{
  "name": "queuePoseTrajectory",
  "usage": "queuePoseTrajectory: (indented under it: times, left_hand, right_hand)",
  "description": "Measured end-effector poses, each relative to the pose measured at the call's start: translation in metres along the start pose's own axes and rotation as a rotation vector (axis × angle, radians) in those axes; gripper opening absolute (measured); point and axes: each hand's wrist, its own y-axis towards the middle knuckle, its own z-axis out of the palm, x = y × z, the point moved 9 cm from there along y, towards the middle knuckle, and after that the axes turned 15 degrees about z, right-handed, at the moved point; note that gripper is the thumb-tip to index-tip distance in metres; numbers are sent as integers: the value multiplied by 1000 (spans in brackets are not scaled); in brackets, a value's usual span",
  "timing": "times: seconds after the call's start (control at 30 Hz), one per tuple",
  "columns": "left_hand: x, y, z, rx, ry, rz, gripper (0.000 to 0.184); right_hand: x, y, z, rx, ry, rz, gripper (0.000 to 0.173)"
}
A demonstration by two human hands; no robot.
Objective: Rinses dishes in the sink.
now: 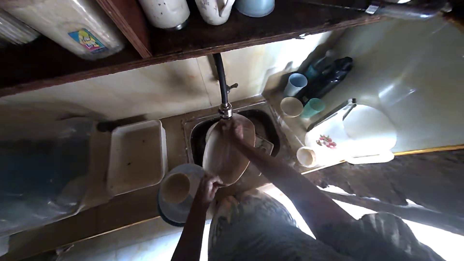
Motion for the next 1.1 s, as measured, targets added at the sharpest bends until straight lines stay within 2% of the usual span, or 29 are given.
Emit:
queuePoseTrajectory:
  times: [0.07, 0.13, 0.17, 0.2, 0.23, 0.27, 0.33, 0.37, 0.4, 0.43, 0.47, 0.53, 0.57, 0.6, 0.67, 0.77, 0.8, 0.83, 0.9, 0.93, 1.0, 1.03, 1.1]
  left_hand:
    - [-6, 10, -3, 2, 31, 17, 19]
    - [-16, 19, -8, 20, 55, 68, 26]
    - [-20, 21, -10, 23, 71, 78, 29]
    - [-21, 18, -12, 15, 90, 64, 29]
    - [-21, 13, -11, 7, 95, 48, 30]
    - [-21, 8, -11, -3, 93, 41, 31]
    - [-20, 0, -8, -10, 59, 32, 31]
    - [-20, -2, -6, 1, 44, 34, 30]
    - [-20, 0, -6, 12, 31, 43, 28]
    - [-21, 5, -7, 16, 22, 59, 25]
    - [-24, 10, -10, 11, 22, 74, 21]
    - [-33, 19, -19, 6, 14, 101, 21]
    - [-37, 21, -23, -11, 2, 114, 24]
    - [-36, 20, -28, -43, -17, 105, 24]
    - [-30, 13, -31, -82, -29, 79, 19]
    - [-15, 2, -21, 15, 11, 47, 20]
    - [-14, 2, -14, 43, 9, 39, 20]
    - [-15, 4, -9, 56, 1, 44, 21]
    - [-24, 16, -4, 65, -12, 64, 19]
    - [-30, 22, -6, 51, -30, 80, 19]
    - [-42, 30, -21, -15, -54, 131, 22]
    - [-42, 29, -28, -43, -78, 133, 25]
    - [-38, 21, -34, -66, -114, 101, 27]
  right_hand:
    - [21, -54, 28, 163, 34, -175, 45]
    - [37, -103, 46, 306, 89, -525, 43]
    - [40, -106, 49, 321, 85, -676, 41]
    - [37, -97, 46, 286, 97, -728, 38]
    - [32, -75, 38, 207, 117, -679, 34]
    - [27, -46, 30, 128, 87, -529, 31]
    - [19, -5, 15, 33, 32, -192, 36]
    - [16, -1, 14, -7, 42, -134, 39]
    - [14, -10, 20, -80, 76, -227, 40]
    - [13, -28, 33, -136, 125, -427, 41]
    - [19, -55, 45, 33, 138, -465, 44]
    - [38, -111, 55, 412, 168, -559, 37]
    - [41, -125, 51, 528, 153, -632, 32]
    - [36, -125, 45, 610, 115, -624, 30]
    - [14, -82, 28, 556, 57, -485, 29]
    - [-14, 7, 3, 150, -178, -243, 36]
    - [-10, 12, 0, 65, -168, -198, 36]
    - [3, 4, 4, 63, -165, -176, 38]
    - [28, -44, 30, 196, -102, -308, 39]
    - [34, -76, 42, 371, -38, -367, 36]
    - [30, -118, 57, 668, -106, -533, 39]
    - [18, -116, 55, 704, -149, -573, 38]
    - [-6, -80, 33, 645, -240, -446, 35]
